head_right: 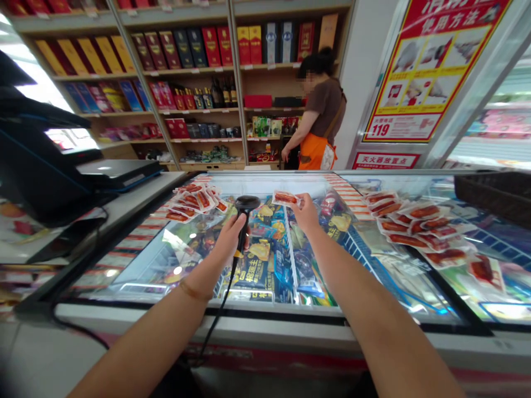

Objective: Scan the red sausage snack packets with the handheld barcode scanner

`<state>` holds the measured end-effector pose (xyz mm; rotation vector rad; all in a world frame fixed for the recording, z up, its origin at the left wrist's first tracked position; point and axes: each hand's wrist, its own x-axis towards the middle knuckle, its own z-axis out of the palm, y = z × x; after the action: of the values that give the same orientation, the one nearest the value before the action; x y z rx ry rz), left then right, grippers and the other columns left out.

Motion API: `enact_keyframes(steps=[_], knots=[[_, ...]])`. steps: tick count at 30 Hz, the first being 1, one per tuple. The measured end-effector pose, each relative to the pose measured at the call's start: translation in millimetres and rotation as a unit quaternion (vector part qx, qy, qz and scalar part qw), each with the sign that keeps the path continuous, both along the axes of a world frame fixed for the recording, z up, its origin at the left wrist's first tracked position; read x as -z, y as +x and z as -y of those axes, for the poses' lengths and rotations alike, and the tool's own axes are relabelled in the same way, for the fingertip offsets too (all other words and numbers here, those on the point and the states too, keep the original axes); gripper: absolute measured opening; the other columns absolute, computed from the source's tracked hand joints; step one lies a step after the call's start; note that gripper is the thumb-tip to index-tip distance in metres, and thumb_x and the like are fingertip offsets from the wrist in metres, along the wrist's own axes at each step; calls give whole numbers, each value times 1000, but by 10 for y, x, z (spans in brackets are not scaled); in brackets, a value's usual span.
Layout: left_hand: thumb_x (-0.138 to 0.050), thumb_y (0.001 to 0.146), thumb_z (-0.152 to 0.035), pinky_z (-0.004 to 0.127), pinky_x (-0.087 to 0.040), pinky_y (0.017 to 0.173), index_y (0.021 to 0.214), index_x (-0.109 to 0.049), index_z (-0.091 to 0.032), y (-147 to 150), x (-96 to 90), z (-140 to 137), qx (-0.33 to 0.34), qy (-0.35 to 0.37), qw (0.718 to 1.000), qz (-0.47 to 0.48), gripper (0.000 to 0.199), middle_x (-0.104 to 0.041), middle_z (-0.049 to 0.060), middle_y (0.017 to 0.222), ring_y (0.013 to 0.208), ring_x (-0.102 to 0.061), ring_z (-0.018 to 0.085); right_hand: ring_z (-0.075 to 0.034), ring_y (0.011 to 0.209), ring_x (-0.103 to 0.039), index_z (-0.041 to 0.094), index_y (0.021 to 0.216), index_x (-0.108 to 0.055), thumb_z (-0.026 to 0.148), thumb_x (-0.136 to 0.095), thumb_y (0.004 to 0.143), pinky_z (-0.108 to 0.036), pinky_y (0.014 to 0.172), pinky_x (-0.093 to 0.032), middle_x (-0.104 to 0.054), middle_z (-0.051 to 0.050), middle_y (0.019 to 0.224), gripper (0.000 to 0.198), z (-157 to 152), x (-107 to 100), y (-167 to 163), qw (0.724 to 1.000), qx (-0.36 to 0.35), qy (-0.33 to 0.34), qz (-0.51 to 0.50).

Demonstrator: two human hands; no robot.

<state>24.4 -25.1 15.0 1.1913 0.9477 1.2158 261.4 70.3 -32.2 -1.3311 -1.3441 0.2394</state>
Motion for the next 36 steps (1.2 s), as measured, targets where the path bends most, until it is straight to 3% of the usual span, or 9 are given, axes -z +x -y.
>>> enact_keyframes(steps=[5, 11, 16, 20, 24, 28, 32, 36], knots=[[-57, 76, -62, 22, -35, 33, 83, -45, -21, -347, -286, -18, -90, -37, 994, 52, 44, -54, -6, 58, 33, -47, 9, -21, 71, -62, 24, 93, -51, 39, -60, 73, -36, 71, -48, -66, -1, 79, 27, -149, -197, -398, 999, -12, -27, 27], [-58, 75, -61, 22, -35, 32, 81, -46, -20, -1143, -449, -47, -198, -4, 978, 63, 43, -54, -6, 59, 32, -46, 8, -18, 64, -57, 23, 94, -52, 38, -62, 74, -31, 65, -44, -60, 2, 70, 27, -594, -656, -1624, 994, -67, -42, 80], [-56, 78, -60, 22, -34, 31, 80, -46, -20, -1737, -419, 79, -259, -11, 964, 51, 41, -53, -6, 60, 33, -47, 9, -20, 79, -61, 22, 100, -55, 34, -61, 78, -31, 72, -46, -67, -4, 89, 25, -893, -755, -2654, 990, -81, -90, 76], [-57, 78, -59, 22, -35, 31, 83, -45, -21, -2000, -391, 158, -278, -10, 959, 50, 40, -53, -6, 61, 34, -48, 9, -24, 99, -61, 24, 100, -62, 35, -59, 82, -38, 85, -46, -69, -6, 108, 22, -955, -697, -3011, 976, -76, -156, 134], [-56, 80, -58, 21, -35, 31, 83, -45, -21, -2021, -363, 135, -282, -11, 958, 52, 38, -53, -7, 60, 33, -47, 8, -26, 111, -58, 26, 103, -66, 34, -58, 83, -42, 93, -44, -67, -4, 117, 23, -927, -631, -2952, 969, -71, -165, 171], [-56, 79, -58, 21, -35, 31, 81, -45, -21, -1764, -347, 71, -261, -18, 963, 71, 39, -53, -6, 58, 32, -46, 8, -25, 114, -56, 26, 105, -67, 34, -57, 83, -42, 97, -43, -67, -4, 117, 26, -799, -571, -2606, 973, -70, -120, 186], [-58, 76, -60, 22, -34, 31, 79, -46, -21, -1287, -342, 14, -210, -31, 974, 84, 41, -53, -6, 56, 32, -46, 9, -27, 118, -51, 25, 107, -68, 31, -57, 83, -44, 100, -40, -65, -5, 118, 27, -539, -494, -1967, 966, -58, -100, 230], [-59, 76, -60, 22, -34, 32, 79, -46, -21, -678, -342, -54, -144, -47, 985, 89, 41, -53, -6, 55, 32, -46, 9, -27, 117, -51, 26, 104, -69, 27, -57, 83, -43, 98, -40, -65, -5, 116, 25, -231, -404, -1073, 959, -15, -100, 264]])
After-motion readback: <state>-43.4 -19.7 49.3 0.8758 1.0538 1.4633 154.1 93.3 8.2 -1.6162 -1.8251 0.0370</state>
